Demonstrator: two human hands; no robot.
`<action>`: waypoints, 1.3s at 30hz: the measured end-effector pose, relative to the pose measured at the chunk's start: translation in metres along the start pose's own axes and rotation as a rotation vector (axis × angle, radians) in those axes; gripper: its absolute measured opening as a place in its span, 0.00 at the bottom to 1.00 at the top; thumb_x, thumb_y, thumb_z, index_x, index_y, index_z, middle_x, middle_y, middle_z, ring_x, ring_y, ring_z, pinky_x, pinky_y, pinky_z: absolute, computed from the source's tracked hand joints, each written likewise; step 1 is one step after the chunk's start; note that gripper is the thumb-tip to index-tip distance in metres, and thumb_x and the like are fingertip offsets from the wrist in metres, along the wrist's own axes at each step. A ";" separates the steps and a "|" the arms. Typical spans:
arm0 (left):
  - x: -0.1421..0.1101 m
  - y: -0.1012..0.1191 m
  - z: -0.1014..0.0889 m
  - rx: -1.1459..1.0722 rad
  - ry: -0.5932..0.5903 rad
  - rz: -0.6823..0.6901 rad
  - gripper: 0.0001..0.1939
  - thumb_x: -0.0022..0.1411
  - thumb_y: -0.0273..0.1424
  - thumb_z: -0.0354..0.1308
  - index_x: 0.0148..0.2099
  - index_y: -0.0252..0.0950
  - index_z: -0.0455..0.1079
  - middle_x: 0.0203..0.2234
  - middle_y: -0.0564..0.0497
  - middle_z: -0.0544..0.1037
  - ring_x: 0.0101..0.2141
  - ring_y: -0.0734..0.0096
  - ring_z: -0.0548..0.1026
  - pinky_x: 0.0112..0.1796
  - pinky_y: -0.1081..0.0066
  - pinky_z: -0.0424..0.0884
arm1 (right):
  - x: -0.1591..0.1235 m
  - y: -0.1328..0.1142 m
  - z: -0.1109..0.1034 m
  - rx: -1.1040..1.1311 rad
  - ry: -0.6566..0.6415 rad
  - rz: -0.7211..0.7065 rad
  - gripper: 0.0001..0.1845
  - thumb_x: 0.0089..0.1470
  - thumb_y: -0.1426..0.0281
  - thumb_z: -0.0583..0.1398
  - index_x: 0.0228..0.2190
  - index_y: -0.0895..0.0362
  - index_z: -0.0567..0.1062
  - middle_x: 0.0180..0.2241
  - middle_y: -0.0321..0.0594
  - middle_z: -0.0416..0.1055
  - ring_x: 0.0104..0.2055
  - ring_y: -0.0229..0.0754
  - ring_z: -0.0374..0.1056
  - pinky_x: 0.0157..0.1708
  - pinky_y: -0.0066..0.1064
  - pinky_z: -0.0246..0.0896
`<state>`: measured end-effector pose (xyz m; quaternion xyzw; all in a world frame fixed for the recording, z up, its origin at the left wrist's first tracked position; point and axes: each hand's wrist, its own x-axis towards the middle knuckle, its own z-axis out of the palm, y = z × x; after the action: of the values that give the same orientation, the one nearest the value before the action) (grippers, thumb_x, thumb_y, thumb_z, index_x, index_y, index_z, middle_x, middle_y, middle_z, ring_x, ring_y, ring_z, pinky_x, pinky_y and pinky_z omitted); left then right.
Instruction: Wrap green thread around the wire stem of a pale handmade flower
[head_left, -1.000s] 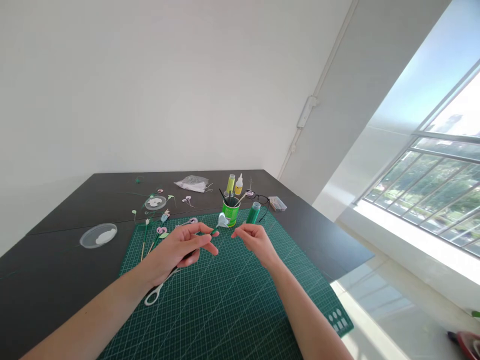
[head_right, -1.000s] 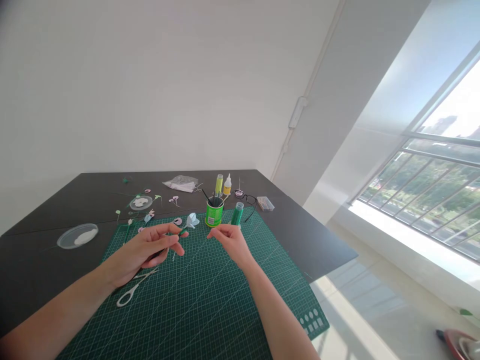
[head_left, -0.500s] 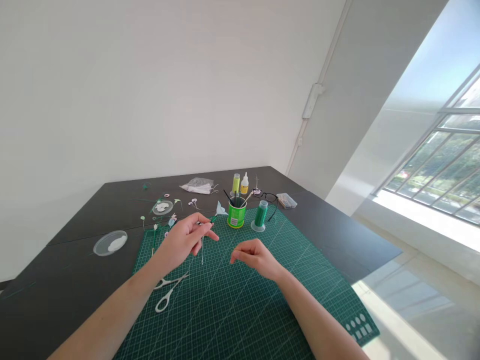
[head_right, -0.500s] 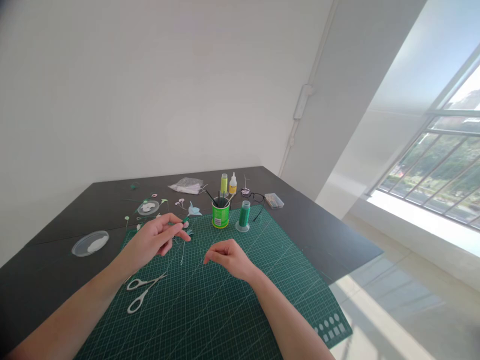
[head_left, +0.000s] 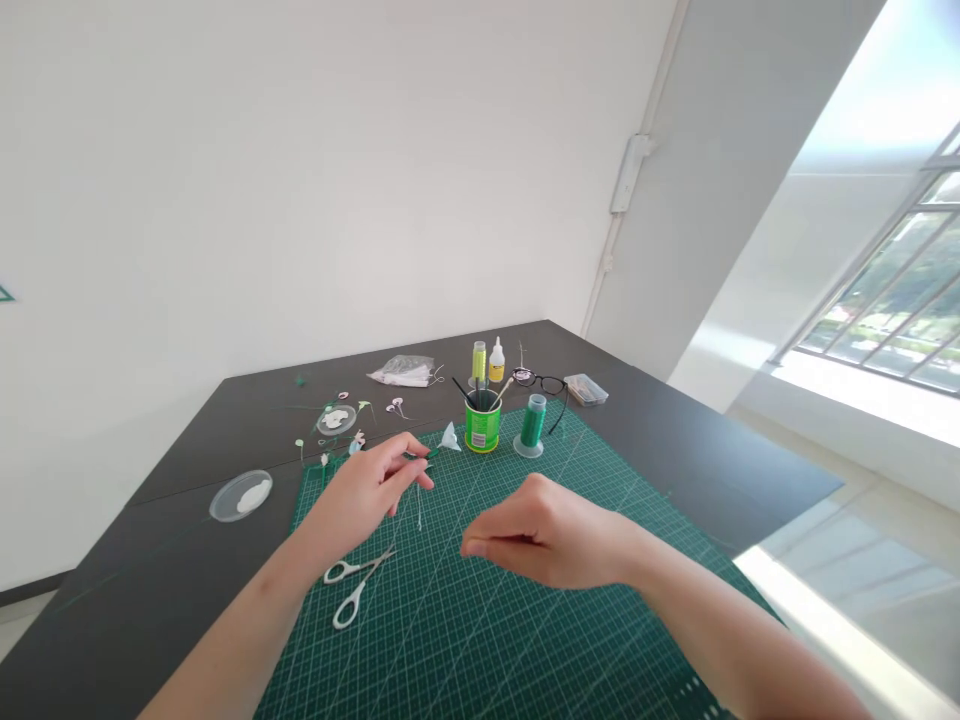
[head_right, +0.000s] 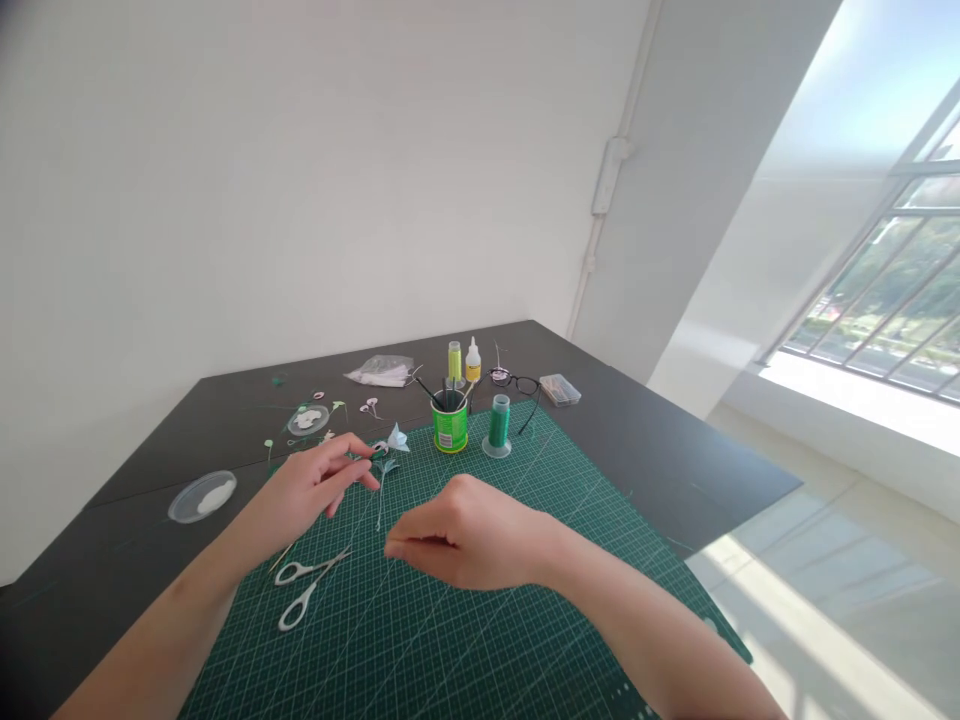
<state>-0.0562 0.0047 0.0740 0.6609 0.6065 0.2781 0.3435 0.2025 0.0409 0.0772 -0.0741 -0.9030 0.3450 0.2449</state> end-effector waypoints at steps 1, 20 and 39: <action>-0.001 0.005 0.000 0.025 -0.015 0.005 0.18 0.76 0.49 0.48 0.51 0.41 0.68 0.42 0.49 0.85 0.24 0.72 0.67 0.30 0.69 0.63 | 0.005 -0.010 -0.008 -0.036 -0.022 -0.013 0.21 0.72 0.68 0.58 0.27 0.61 0.80 0.18 0.30 0.56 0.22 0.31 0.45 0.22 0.28 0.45; 0.016 0.092 0.011 0.173 -0.129 0.136 0.12 0.75 0.43 0.54 0.44 0.46 0.77 0.33 0.59 0.85 0.23 0.73 0.70 0.25 0.72 0.62 | 0.025 -0.010 -0.090 0.029 0.719 -0.138 0.10 0.65 0.66 0.67 0.35 0.52 0.90 0.17 0.30 0.59 0.20 0.28 0.46 0.18 0.26 0.39; -0.001 0.096 0.013 0.069 0.046 0.297 0.17 0.71 0.48 0.58 0.38 0.44 0.79 0.29 0.54 0.85 0.19 0.73 0.67 0.20 0.73 0.60 | 0.054 0.030 -0.094 0.074 0.544 0.099 0.17 0.65 0.57 0.65 0.38 0.55 0.89 0.21 0.32 0.61 0.24 0.31 0.46 0.23 0.30 0.40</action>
<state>0.0124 -0.0007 0.1420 0.7482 0.5190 0.3200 0.2618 0.2008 0.1347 0.1388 -0.1991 -0.7862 0.3567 0.4637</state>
